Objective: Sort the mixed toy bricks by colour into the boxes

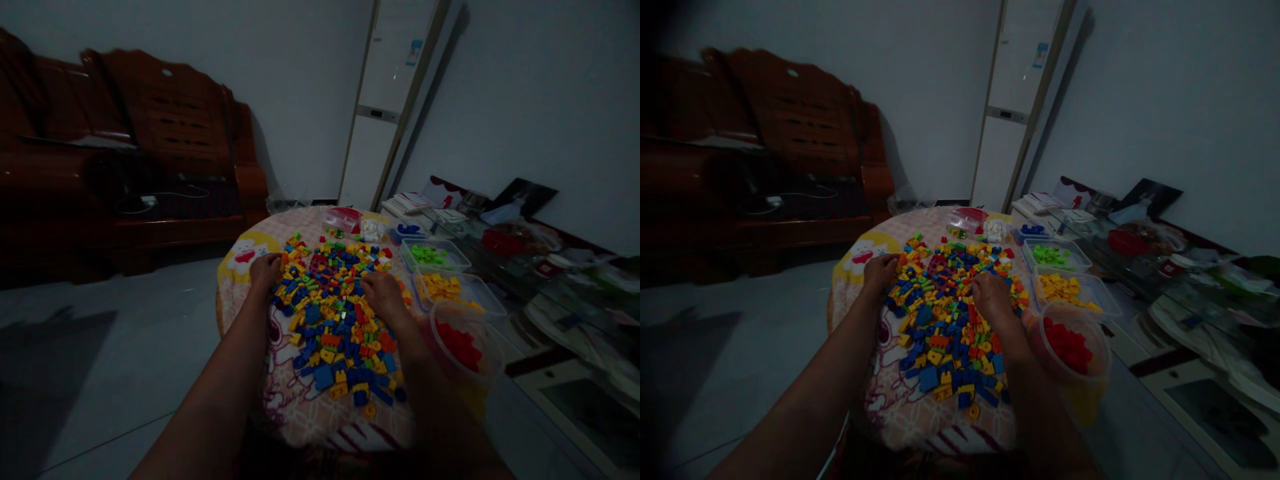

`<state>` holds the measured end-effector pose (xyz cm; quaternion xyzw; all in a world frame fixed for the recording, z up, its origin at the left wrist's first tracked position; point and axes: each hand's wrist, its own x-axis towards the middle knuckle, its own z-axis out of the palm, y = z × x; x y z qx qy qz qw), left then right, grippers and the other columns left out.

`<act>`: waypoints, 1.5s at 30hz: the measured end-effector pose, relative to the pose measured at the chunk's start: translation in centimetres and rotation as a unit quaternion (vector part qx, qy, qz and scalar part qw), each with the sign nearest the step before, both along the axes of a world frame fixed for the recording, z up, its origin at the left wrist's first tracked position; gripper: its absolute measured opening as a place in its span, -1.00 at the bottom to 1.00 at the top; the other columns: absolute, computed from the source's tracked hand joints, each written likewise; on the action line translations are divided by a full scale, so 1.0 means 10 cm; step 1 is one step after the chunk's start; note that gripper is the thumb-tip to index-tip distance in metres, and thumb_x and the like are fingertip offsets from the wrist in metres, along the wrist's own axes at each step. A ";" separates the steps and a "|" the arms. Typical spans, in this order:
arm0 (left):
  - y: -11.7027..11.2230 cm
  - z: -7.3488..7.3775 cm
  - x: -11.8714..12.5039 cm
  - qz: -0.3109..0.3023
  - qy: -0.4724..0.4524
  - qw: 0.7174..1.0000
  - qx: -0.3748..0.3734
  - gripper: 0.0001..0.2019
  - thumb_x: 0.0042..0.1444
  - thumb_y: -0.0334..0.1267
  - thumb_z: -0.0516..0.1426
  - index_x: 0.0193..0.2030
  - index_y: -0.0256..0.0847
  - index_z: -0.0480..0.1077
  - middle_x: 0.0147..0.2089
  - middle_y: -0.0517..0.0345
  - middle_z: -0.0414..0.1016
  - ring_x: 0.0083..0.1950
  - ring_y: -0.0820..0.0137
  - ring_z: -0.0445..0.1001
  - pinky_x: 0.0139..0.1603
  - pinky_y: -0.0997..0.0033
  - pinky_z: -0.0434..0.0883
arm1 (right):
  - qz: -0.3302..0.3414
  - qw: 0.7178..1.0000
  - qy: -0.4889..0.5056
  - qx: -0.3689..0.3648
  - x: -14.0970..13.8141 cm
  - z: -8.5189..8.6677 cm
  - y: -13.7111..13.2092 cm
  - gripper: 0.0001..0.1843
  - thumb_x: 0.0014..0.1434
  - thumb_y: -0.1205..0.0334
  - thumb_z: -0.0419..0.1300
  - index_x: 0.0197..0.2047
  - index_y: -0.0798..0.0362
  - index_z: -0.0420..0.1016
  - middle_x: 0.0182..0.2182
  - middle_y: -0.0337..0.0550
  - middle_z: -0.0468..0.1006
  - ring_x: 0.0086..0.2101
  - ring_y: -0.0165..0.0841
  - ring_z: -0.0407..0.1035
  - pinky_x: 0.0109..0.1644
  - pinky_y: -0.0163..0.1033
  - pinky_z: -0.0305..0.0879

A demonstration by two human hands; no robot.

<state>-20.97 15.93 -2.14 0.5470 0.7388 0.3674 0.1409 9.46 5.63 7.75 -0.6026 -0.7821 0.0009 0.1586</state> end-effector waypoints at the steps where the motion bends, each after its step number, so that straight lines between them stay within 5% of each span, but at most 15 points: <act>1: -0.01 0.01 0.00 -0.001 0.000 1.000 -0.001 -0.61 0.18 -0.22 0.05 0.06 -0.17 0.57 0.03 0.03 0.62 0.06 0.21 0.55 0.05 0.35 0.41 | 0.018 1.000 0.000 -0.004 -0.08 -0.02 0.09 -0.71 0.27 0.32 0.10 -0.37 0.06 0.63 -0.36 -0.06 0.65 -0.31 -0.28 0.49 -0.27 -0.29 0.15; 11: -0.03 0.05 0.03 -0.003 0.006 1.000 -0.013 -0.64 0.21 -0.27 0.06 0.06 -0.15 0.57 0.05 0.06 0.61 0.09 0.22 0.54 0.08 0.36 0.41 | 0.123 0.991 -0.027 -0.033 -0.79 -0.33 0.91 -0.68 0.29 0.40 0.06 -0.12 0.08 0.67 -0.15 -0.01 0.67 -0.09 -0.26 0.51 -0.03 -0.32 0.26; 23: 0.02 -0.01 0.00 0.003 -0.021 1.000 0.012 -0.61 0.19 -0.36 0.03 0.06 -0.13 0.57 0.10 0.09 0.59 0.15 0.24 0.51 0.17 0.32 0.40 | 0.191 0.978 -0.046 -0.064 -1.34 -0.63 1.26 -0.57 0.24 0.47 0.06 0.09 0.06 0.57 0.03 0.01 0.59 0.04 -0.21 0.42 0.14 -0.21 0.26; 30: 0.05 -0.06 -0.03 0.042 -0.142 0.985 0.087 -0.56 0.18 -0.39 -0.02 0.14 -0.23 0.50 0.01 0.06 0.62 0.09 0.31 0.54 0.16 0.34 0.42 | 0.209 0.974 -0.034 -0.080 -1.22 -0.60 1.28 -0.72 0.12 0.45 0.19 -0.11 0.16 0.63 -0.11 0.07 0.63 -0.09 -0.19 0.47 0.02 -0.22 0.30; 36: 0.09 -0.10 -0.03 0.038 -0.155 0.982 0.098 -0.56 0.18 -0.38 -0.02 0.14 -0.26 0.49 -0.01 0.04 0.63 0.10 0.29 0.53 0.19 0.30 0.39 | 0.220 0.967 -0.003 -0.126 -0.92 -0.45 1.16 -0.68 -0.05 0.57 0.21 -0.25 0.14 0.68 -0.31 -0.10 0.68 -0.27 -0.29 0.51 -0.17 -0.34 0.30; 41: 0.09 -0.11 -0.03 0.033 -0.139 0.985 0.098 -0.54 0.17 -0.36 -0.03 0.15 -0.24 0.49 -0.01 0.04 0.63 0.09 0.26 0.53 0.19 0.26 0.40 | 0.196 0.969 0.077 -0.127 -0.61 -0.29 0.98 -0.70 0.11 0.38 0.22 -0.09 0.12 0.67 -0.23 -0.14 0.69 -0.24 -0.32 0.52 -0.16 -0.35 0.32; 45: 0.07 -0.09 -0.03 0.039 -0.100 0.990 0.087 -0.55 0.16 -0.36 -0.02 0.13 -0.24 0.51 0.02 0.03 0.62 0.12 0.24 0.51 0.21 0.26 0.38 | 0.172 0.956 0.189 -0.145 -0.41 -0.18 0.73 -0.78 0.15 0.23 0.21 -0.29 0.12 0.69 -0.47 -0.21 0.63 -0.42 -0.36 0.46 -0.33 -0.34 0.27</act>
